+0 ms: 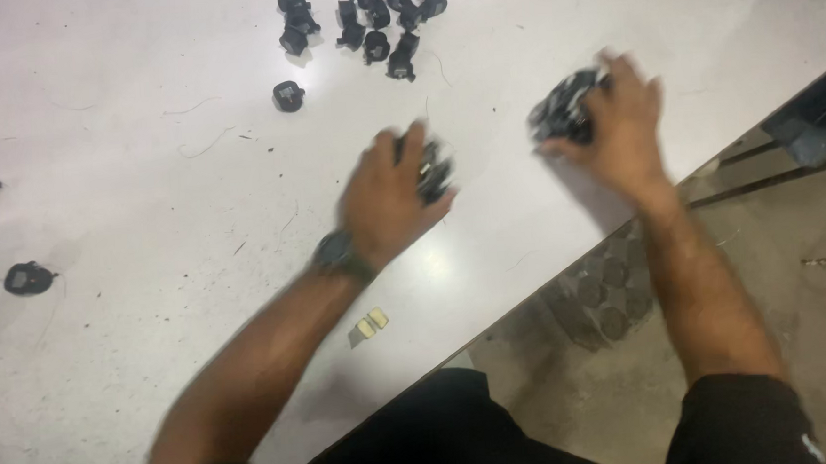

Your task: The person sits at a white workbench and assembles small black plastic housings by hand, pressing small light-colored inserts into each housing. They work on one unit at a time and place finished assemblies in a growing pile on the table.

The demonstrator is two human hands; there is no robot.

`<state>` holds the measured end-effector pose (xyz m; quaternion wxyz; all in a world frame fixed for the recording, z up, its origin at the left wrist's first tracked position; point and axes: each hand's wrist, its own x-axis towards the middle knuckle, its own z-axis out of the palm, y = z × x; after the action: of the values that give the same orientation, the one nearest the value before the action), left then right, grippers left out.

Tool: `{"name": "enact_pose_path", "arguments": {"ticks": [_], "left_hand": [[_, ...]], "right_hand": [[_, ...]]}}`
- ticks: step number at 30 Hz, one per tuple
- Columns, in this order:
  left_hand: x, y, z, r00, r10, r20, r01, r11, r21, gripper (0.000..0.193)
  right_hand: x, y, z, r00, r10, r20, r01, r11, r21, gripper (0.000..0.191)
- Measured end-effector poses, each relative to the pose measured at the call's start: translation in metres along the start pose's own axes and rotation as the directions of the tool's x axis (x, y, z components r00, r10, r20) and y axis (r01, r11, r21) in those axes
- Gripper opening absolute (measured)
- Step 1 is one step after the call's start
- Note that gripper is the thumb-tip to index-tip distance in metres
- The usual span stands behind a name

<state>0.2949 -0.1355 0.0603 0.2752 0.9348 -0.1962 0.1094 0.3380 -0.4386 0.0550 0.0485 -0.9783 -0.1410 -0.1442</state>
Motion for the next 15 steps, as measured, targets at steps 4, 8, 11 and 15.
{"name": "enact_pose_path", "arguments": {"ticks": [4, 8, 11, 15], "left_hand": [[0.07, 0.049, 0.028, 0.999, 0.037, 0.023, -0.038, 0.997, 0.073, 0.12], [0.037, 0.056, 0.027, 0.993, 0.073, 0.088, -0.076, 0.997, 0.022, 0.102], [-0.026, 0.008, -0.018, 0.994, 0.068, 0.081, -0.069, 0.998, 0.009, 0.086], [-0.131, -0.043, -0.083, 0.978, -0.205, 0.035, 0.206, 0.979, -0.005, 0.07]], "right_hand": [[-0.005, 0.074, -0.04, 0.922, 0.231, -0.311, -0.159, 0.958, 0.239, 0.043], [-0.064, 0.055, -0.029, 0.785, 0.384, -0.486, -0.039, 0.814, 0.58, 0.015], [-0.099, -0.014, -0.008, 0.928, 0.077, -0.365, 0.15, 0.819, 0.553, 0.005], [-0.116, -0.127, 0.018, 0.942, -0.318, -0.109, 0.314, 0.712, 0.628, 0.022]]}}
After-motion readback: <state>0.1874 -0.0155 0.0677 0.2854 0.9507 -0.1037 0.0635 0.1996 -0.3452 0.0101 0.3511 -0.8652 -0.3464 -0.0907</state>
